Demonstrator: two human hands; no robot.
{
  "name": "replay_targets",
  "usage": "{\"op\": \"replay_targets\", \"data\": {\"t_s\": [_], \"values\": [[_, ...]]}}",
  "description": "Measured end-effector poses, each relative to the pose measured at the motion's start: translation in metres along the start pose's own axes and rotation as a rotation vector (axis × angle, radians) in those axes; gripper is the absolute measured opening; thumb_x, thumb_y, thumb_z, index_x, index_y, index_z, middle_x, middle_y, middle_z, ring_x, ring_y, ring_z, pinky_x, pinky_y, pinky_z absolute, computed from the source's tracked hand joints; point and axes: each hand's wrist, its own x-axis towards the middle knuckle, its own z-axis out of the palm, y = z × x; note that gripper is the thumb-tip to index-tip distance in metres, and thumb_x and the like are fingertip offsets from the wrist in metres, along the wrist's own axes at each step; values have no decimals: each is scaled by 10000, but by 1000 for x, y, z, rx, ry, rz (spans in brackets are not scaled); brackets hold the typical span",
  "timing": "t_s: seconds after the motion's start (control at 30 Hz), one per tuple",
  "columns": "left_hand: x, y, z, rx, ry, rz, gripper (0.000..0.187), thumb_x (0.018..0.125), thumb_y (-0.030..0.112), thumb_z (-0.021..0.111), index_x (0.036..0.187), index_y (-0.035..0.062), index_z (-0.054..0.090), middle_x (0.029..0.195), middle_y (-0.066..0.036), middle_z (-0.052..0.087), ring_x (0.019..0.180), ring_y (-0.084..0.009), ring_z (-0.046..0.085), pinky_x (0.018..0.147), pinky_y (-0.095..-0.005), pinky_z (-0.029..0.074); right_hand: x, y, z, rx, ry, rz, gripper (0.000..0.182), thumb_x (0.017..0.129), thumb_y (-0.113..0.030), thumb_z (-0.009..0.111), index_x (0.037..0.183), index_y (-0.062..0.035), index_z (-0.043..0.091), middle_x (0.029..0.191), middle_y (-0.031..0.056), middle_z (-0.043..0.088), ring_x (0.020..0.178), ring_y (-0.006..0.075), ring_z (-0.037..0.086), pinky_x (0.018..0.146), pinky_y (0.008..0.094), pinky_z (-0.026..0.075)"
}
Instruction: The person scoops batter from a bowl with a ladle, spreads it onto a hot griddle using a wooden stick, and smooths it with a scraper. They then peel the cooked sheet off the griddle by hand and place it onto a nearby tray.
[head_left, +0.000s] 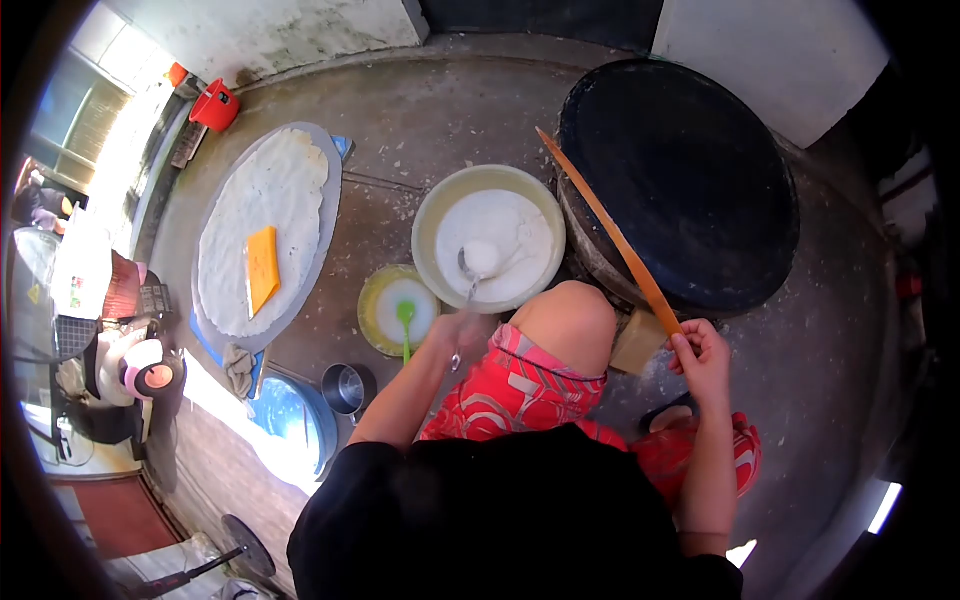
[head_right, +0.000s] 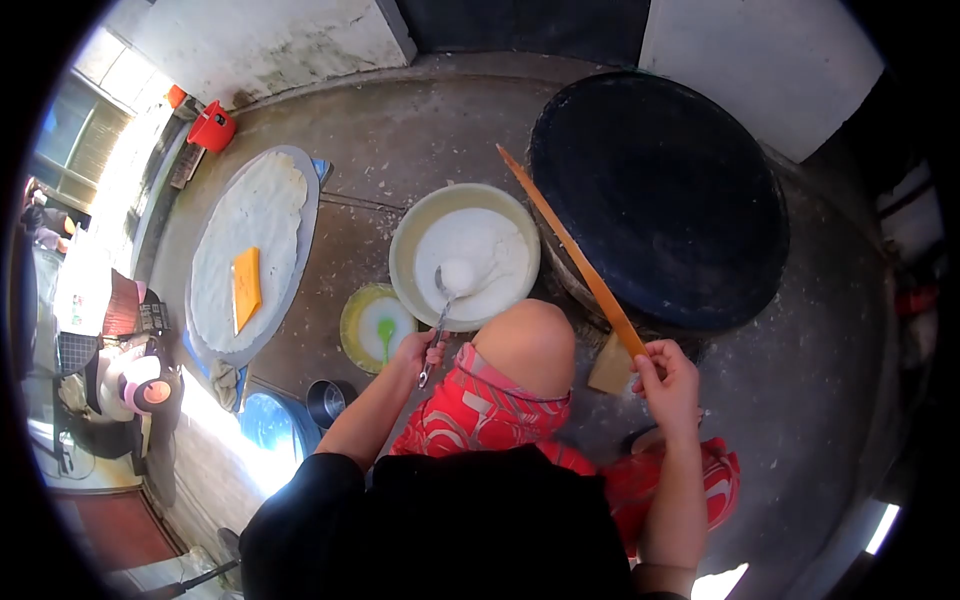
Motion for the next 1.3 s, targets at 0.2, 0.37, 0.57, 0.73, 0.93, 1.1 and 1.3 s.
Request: {"op": "replay_targets", "data": {"t_s": [0.2, 0.37, 0.57, 0.73, 0.93, 1.1, 1.3], "values": [[-25, 12, -62, 117, -163, 98, 258, 872, 218, 413, 1072, 62, 458, 623, -44, 444, 409, -78, 316, 346, -199, 256, -4, 1, -1, 20, 7, -17, 58, 835, -45, 517, 886, -21, 503, 709, 34, 587, 512, 54, 498, 466, 178, 403], [-94, 27, -34, 198, -217, 305, 269, 872, 209, 419, 1071, 38, 478, 576, -56, 450, 402, -95, 342, 347, -216, 265, -3, 0, 0, 8, 2, -36, 50, 844, -68, 510, 884, -38, 501, 685, 17, 573, 500, 43, 486, 450, 167, 387], [-84, 33, -13, 183, -439, 321, 311, 868, 232, 439, 1104, 32, 467, 602, -57, 471, 418, -95, 363, 352, -215, 276, -3, 3, -2, 19, -10, -43, 46, 849, -56, 494, 891, -40, 483, 695, 26, 582, 500, 46, 490, 448, 170, 390], [-16, 11, 4, 98, -294, 251, 260, 878, 203, 404, 1086, 60, 464, 611, -72, 462, 401, -86, 327, 337, -199, 266, -3, 4, -1, -22, -16, -30, 44, 847, -31, 481, 887, -19, 464, 707, 52, 596, 506, 57, 503, 452, 186, 409], [-21, -2, -15, 61, -10, 50, 206, 870, 187, 394, 1047, 96, 447, 619, -60, 442, 403, -82, 316, 326, -192, 245, -5, 14, -3, -10, 5, -24, 34, 863, -44, 460, 895, -36, 463, 713, 50, 596, 493, 54, 486, 443, 183, 392], [-56, 11, -54, 178, -141, 156, 258, 874, 178, 380, 1117, 101, 426, 607, -55, 438, 406, -80, 307, 336, -198, 250, -4, 22, -9, 66, -4, 47, 41, 871, -74, 462, 902, -51, 476, 752, 37, 593, 556, 50, 485, 498, 183, 393], [-130, 28, -19, 191, -302, 334, 241, 909, 199, 376, 1118, 118, 464, 584, -44, 446, 409, -76, 307, 354, -202, 249, -7, 28, -11, 72, -9, -48, 98, 823, -41, 535, 909, -42, 490, 788, 4, 563, 692, 52, 495, 596, 173, 390]]}}
